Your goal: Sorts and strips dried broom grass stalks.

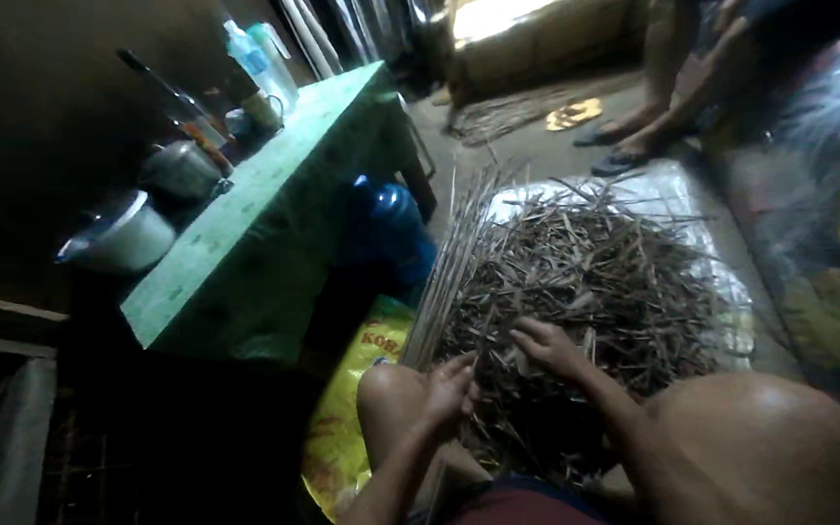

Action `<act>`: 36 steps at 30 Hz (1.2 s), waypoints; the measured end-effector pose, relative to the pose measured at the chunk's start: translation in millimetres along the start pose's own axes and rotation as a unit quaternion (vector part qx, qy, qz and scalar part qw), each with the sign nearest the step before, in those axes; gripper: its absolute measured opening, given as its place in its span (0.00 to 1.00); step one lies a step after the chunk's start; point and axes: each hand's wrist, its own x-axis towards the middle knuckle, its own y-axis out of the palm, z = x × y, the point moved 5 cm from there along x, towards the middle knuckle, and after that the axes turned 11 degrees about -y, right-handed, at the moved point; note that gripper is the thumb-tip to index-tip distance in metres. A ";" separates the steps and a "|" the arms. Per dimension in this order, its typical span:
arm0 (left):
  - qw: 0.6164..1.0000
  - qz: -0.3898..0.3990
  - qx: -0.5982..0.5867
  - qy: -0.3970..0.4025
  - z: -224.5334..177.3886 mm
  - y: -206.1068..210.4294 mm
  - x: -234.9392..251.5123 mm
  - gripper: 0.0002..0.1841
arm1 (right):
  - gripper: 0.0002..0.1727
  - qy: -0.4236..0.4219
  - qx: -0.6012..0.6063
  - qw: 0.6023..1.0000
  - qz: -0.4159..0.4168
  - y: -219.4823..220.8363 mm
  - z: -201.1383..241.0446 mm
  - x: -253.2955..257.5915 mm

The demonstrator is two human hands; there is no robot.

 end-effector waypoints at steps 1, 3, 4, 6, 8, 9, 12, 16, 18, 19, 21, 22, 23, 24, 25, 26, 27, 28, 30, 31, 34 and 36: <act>1.000 0.004 -0.004 0.007 -4.9 1.3 1.2 0.21 | 0.19 -0.029 0.018 0.999 0.020 10.1 8.0 -0.2; 1.000 0.009 -0.020 0.014 -10.9 4.1 4.7 0.21 | 0.19 -0.068 0.029 0.995 0.062 28.7 23.0 -2.7; 0.999 0.010 -0.029 0.017 -13.4 5.2 6.1 0.22 | 0.19 -0.082 0.015 0.994 0.069 35.1 29.0 -3.4; 0.999 0.014 -0.033 0.019 -15.4 5.6 8.3 0.21 | 0.20 -0.095 -0.044 0.993 0.047 40.6 35.2 -4.4; 0.999 0.008 -0.035 0.009 -14.3 5.7 8.2 0.17 | 0.21 -0.095 -0.106 0.990 0.013 38.2 34.1 -3.8; 0.999 0.004 -0.036 0.003 -12.9 5.6 7.8 0.17 | 0.21 -0.093 -0.113 0.989 0.012 36.0 32.4 -3.2; 0.999 0.004 -0.031 -0.001 -8.5 5.6 6.1 0.18 | 0.21 -0.064 -0.120 0.990 0.027 30.9 27.1 -2.4; 1.000 0.024 -0.016 -0.002 -2.2 7.7 -1.8 0.21 | 0.21 0.002 -0.137 0.991 0.002 11.8 3.7 3.0; 1.000 0.023 -0.003 -0.009 1.9 8.4 -4.8 0.20 | 0.22 0.045 -0.136 0.990 -0.008 2.6 -12.3 5.1; 1.000 0.024 -0.004 -0.010 3.4 9.0 -5.8 0.20 | 0.23 0.068 -0.131 0.989 -0.013 -1.1 -17.9 5.6; 0.999 0.030 -0.013 -0.009 7.6 9.8 -7.6 0.20 | 0.29 0.120 -0.115 0.986 -0.025 -6.3 -25.6 5.9; 0.999 0.036 -0.013 -0.011 10.0 10.1 -9.2 0.19 | 0.31 0.145 -0.112 0.982 -0.038 -9.4 -31.8 6.3; 0.999 0.042 -0.007 -0.013 12.2 10.5 -11.7 0.19 | 0.31 0.161 -0.110 0.979 -0.056 -14.5 -40.7 6.9; 0.999 0.047 -0.003 -0.014 14.7 10.4 -13.9 0.19 | 0.31 0.166 -0.102 0.978 -0.074 -21.2 -50.5 6.9; 0.999 0.043 -0.004 -0.012 17.2 9.1 -14.8 0.19 | 0.30 0.157 -0.090 0.979 -0.091 -27.8 -57.1 6.7; 0.999 0.037 -0.009 -0.009 18.8 6.4 -14.1 0.19 | 0.29 0.140 -0.077 0.982 -0.100 -31.9 -59.0 7.2; 1.000 0.026 -0.015 -0.008 19.0 2.9 -12.0 0.19 | 0.29 0.128 -0.069 0.985 -0.097 -32.9 -55.4 8.0; 1.000 0.014 -0.021 -0.008 18.3 -0.2 -8.8 0.19 | 0.29 0.119 -0.064 0.987 -0.082 -31.0 -47.6 8.9; 1.000 -0.003 -0.027 -0.006 13.7 -3.1 -2.5 0.19 | 0.26 0.096 -0.048 0.994 -0.032 -18.8 -26.6 8.9; 1.000 -0.006 -0.026 -0.001 10.4 -3.8 0.2 0.19 | 0.24 0.070 -0.037 0.997 -0.002 -9.1 -15.7 7.8; 1.000 -0.014 -0.018 0.007 -0.9 -2.1 5.1 0.20 | 0.20 -0.012 0.003 0.996 0.088 23.4 14.0 0.8; 1.000 -0.019 -0.019 0.009 -8.0 0.4 6.5 0.20 | 0.20 -0.044 0.018 0.990 0.130 38.7 28.5 -2.4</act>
